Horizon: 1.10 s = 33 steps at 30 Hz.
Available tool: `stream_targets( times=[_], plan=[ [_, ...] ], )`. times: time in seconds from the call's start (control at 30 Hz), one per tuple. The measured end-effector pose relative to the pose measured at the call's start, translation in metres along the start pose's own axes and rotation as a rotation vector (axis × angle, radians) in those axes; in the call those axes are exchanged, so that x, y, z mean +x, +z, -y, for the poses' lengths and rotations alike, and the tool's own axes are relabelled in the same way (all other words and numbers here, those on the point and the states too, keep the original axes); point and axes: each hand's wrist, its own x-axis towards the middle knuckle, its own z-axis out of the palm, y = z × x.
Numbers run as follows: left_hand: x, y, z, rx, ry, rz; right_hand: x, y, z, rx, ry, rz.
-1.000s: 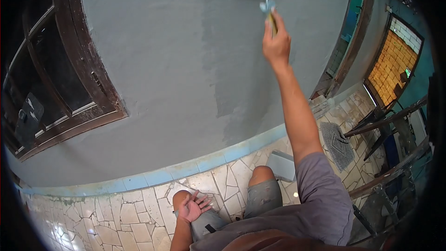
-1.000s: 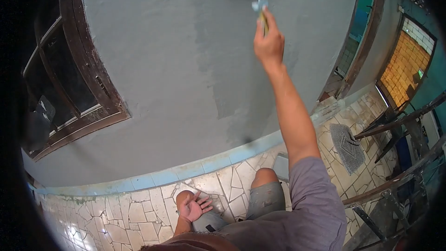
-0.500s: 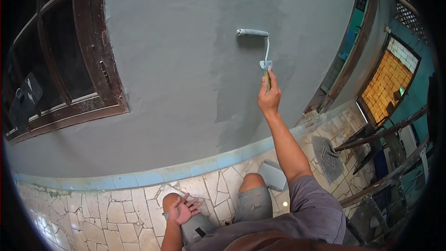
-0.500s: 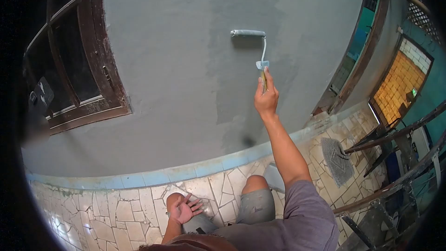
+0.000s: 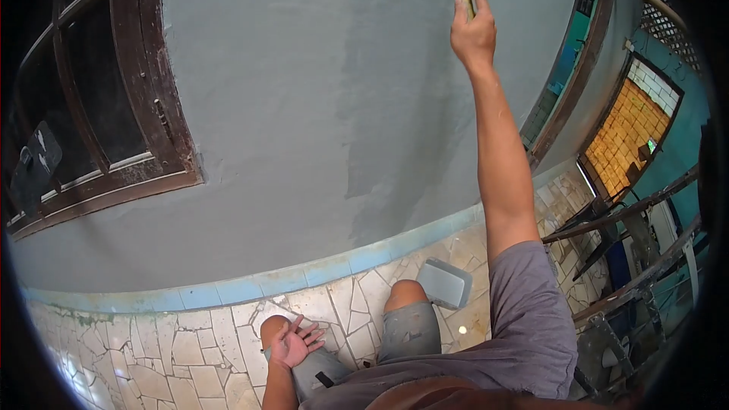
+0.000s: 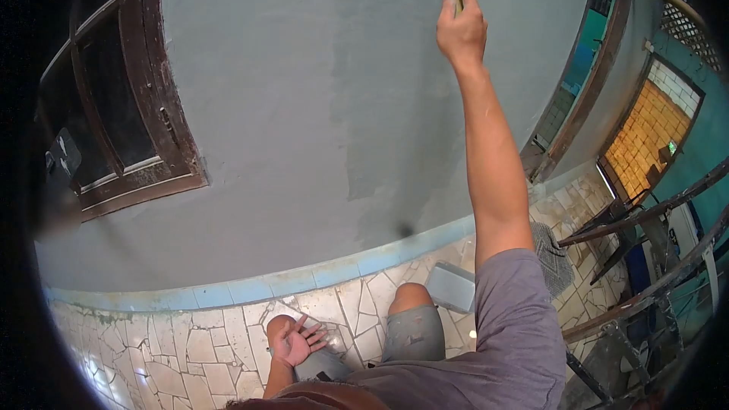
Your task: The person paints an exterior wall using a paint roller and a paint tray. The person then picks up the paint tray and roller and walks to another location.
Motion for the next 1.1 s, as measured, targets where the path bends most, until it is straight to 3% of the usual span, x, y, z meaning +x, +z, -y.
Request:
stream_targets(
  times=[0.2,0.27,0.33,0.47,0.7,0.9,1.1],
  plan=[
    [0.001,0.001,0.0,0.007,0.002,-0.015,-0.171,0.002,-0.041,0.02,0.047,0.085],
    [0.001,0.0,0.001,0.008,0.023,0.009,-0.243,-0.006,-0.051,0.058,0.235,0.22],
    [-0.001,0.005,0.001,0.002,0.018,0.011,-0.311,-0.008,-0.074,0.024,0.161,0.215],
    [-0.006,0.008,0.002,0.036,0.009,0.006,-0.38,-0.026,-0.077,0.056,0.226,0.272],
    [-0.01,0.002,0.003,0.006,0.016,0.042,-0.324,-0.005,-0.027,0.128,0.208,0.278],
    [-0.011,-0.001,0.003,-0.013,0.026,0.044,-0.152,0.024,0.017,0.164,0.069,0.044],
    [-0.008,0.001,0.001,-0.01,0.012,0.038,-0.009,0.021,0.041,0.053,-0.054,-0.001]
  ],
)
